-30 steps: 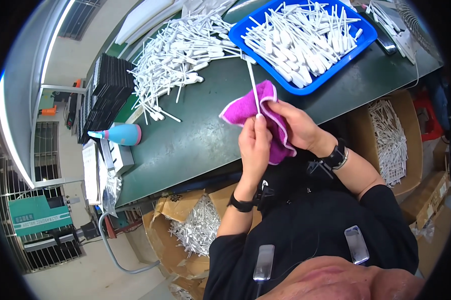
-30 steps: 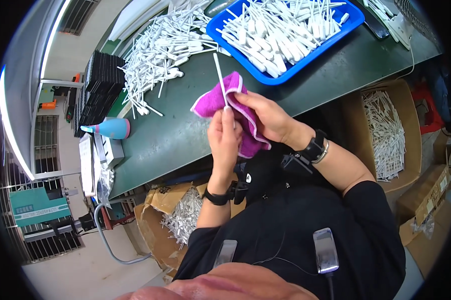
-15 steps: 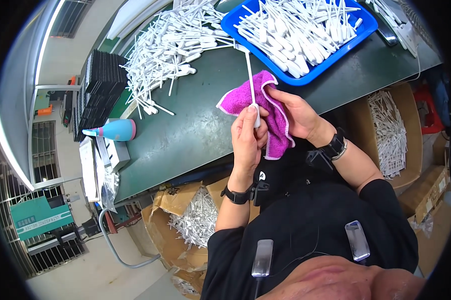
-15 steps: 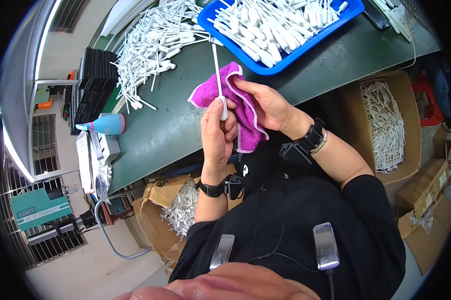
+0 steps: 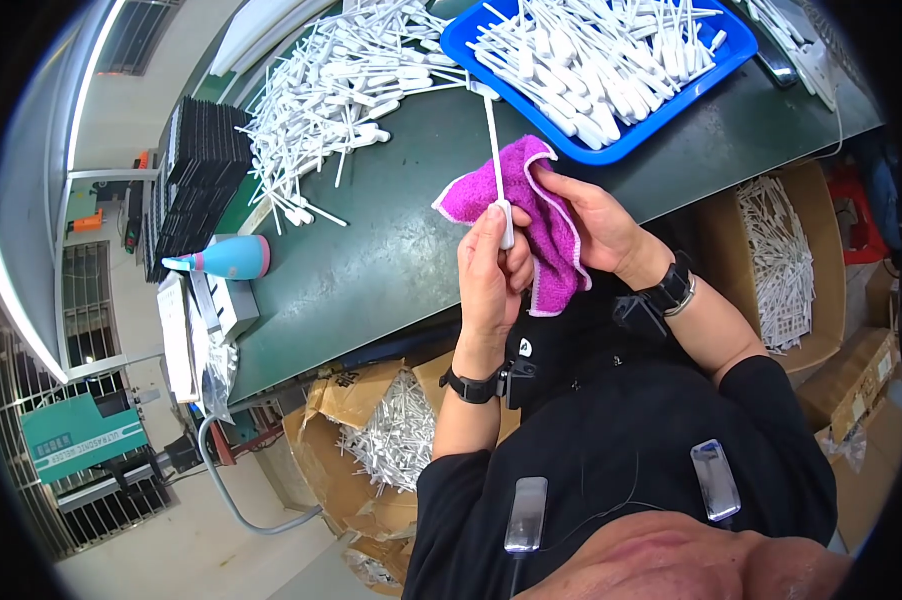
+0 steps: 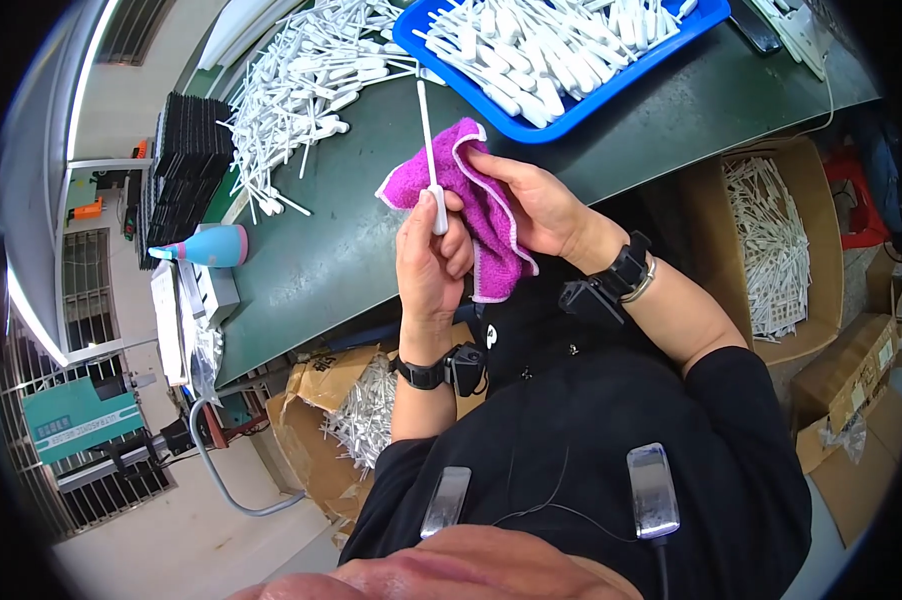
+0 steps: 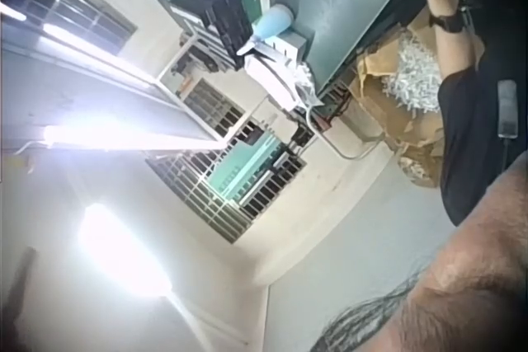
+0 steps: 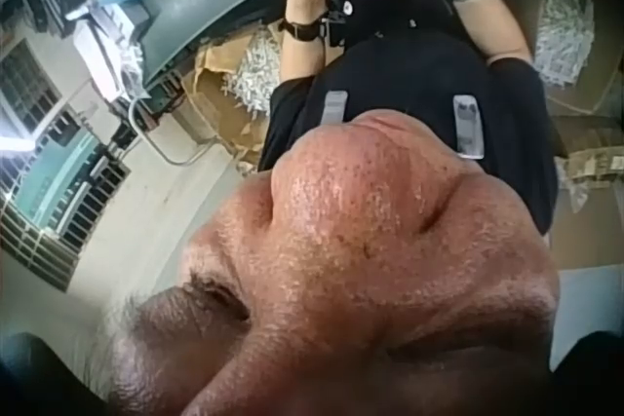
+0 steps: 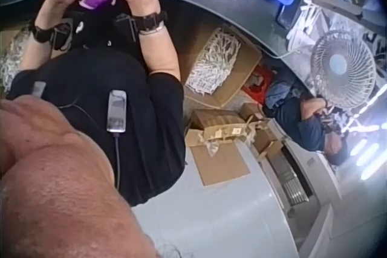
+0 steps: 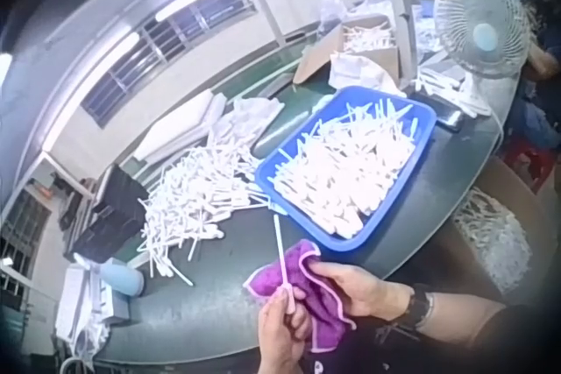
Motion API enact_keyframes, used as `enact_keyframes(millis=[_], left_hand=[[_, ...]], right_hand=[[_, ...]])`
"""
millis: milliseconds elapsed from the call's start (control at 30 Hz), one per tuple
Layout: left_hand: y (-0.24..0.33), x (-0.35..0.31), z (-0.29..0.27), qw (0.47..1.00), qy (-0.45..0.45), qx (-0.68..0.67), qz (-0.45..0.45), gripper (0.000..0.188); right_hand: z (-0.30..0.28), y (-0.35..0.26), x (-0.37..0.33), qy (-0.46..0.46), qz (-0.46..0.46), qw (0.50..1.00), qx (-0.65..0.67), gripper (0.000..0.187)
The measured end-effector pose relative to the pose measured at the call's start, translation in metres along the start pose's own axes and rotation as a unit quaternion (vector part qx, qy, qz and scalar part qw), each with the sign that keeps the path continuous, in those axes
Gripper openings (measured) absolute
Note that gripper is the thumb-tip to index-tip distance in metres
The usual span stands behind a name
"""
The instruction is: The person is wiping small white industrial components with a purple cleaning cloth.
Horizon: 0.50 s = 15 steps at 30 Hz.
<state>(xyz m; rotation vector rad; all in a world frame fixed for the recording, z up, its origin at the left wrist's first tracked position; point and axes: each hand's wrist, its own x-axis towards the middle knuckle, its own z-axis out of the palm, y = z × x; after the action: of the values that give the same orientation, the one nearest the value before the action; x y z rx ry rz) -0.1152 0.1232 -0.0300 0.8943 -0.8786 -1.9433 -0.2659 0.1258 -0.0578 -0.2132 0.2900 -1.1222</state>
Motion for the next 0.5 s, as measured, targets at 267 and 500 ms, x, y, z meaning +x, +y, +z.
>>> enact_keyframes(millis=[267, 500], left_hand=[[0.003, -0.002, 0.002, 1.0, -0.013, -0.005, -0.004, 0.035], [0.033, -0.026, 0.004, 0.835, -0.157, 0.521, -0.085, 0.03]], right_hand=[[0.0, 0.003, 0.002, -0.046, -0.027, 0.997, -0.055, 0.029], [0.014, -0.004, 0.001, 0.04, -0.075, 0.975, -0.204, 0.026]])
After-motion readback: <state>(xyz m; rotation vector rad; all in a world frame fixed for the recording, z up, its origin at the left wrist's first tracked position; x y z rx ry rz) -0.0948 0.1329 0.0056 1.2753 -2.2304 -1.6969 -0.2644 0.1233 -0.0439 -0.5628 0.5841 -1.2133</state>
